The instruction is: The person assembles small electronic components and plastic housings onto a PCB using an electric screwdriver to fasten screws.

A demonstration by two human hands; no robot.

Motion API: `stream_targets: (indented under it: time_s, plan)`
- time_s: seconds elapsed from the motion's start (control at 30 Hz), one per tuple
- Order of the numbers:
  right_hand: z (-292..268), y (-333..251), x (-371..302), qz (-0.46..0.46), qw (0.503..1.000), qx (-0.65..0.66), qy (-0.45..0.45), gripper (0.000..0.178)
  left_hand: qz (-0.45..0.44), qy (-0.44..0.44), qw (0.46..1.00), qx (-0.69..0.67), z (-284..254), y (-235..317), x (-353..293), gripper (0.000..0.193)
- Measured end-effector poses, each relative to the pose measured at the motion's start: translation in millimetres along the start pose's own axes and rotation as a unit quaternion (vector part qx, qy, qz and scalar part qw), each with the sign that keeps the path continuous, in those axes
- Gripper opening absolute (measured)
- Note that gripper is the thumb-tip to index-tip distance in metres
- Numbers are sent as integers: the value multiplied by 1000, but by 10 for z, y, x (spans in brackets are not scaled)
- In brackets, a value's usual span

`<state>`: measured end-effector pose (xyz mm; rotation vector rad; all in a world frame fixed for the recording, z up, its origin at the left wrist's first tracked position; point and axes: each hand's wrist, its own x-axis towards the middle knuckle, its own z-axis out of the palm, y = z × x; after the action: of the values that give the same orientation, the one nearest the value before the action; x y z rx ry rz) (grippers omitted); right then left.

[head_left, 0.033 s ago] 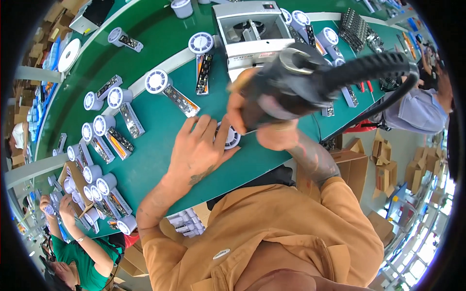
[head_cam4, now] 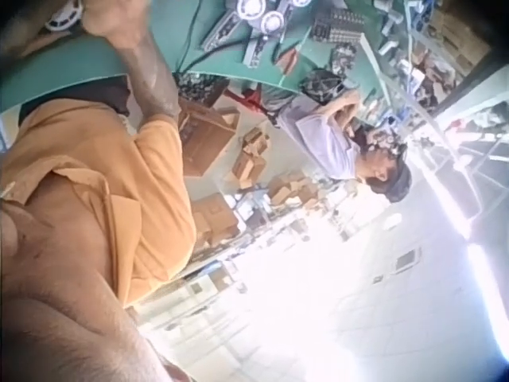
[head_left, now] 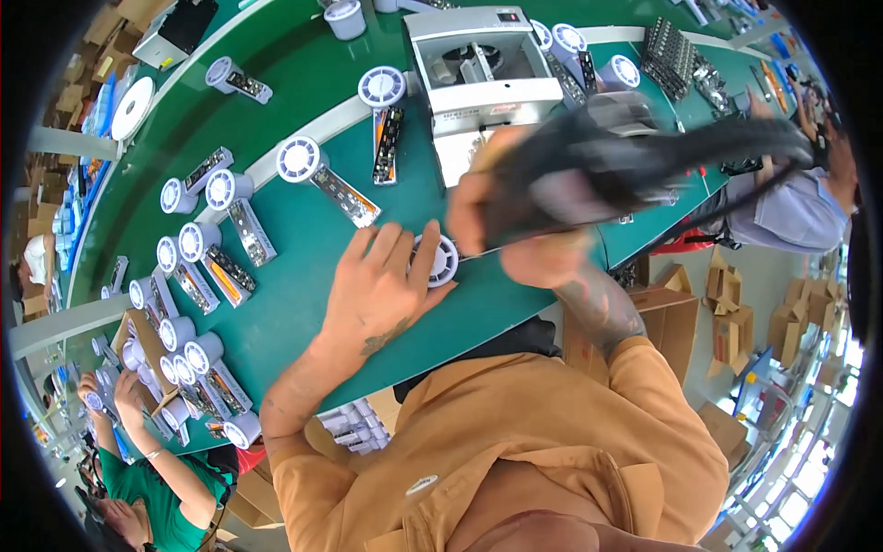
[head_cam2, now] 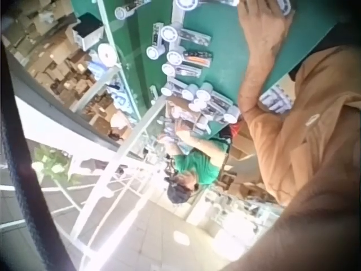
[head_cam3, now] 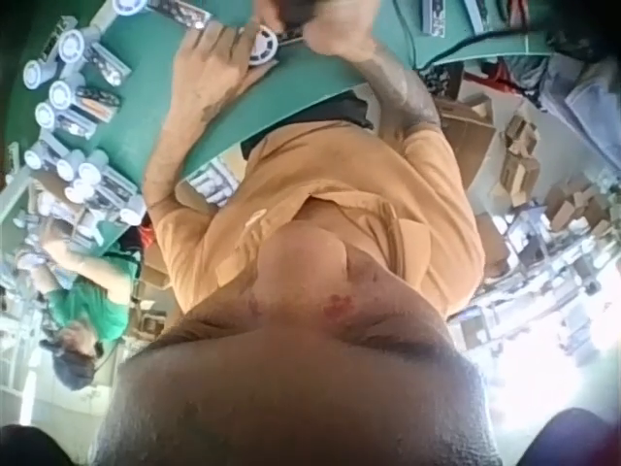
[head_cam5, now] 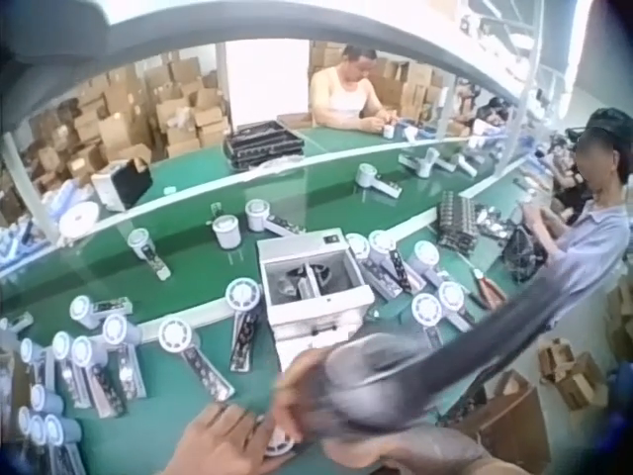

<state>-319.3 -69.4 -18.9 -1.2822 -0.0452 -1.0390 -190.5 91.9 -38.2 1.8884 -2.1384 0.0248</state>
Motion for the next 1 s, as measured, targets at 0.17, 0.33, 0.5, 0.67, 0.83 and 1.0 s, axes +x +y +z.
stream_targets:
  time_s: [0.17,0.33,0.5,0.67,0.83,1.0]
  plan:
    - [-192,-429,331,-57,992,28,111,101,19,31,999,26,15,38,20,62]
    - [-124,-43,555,-156,966,-205,19,54,9,9,1000,16,-3,16,3,61]
    - [-26,-165,442,-42,971,-230,52,76,-1,6,1000,13,-2,6,-9,62]
    - [214,-273,65,108,978,-152,99,103,6,9,1000,-8,-15,2,9,62]
    - [326,-131,-53,127,982,-124,59,105,14,37,999,-3,7,-10,15,59]
    - [299,-109,-112,132,981,-111,85,102,9,30,999,-2,13,26,13,58]
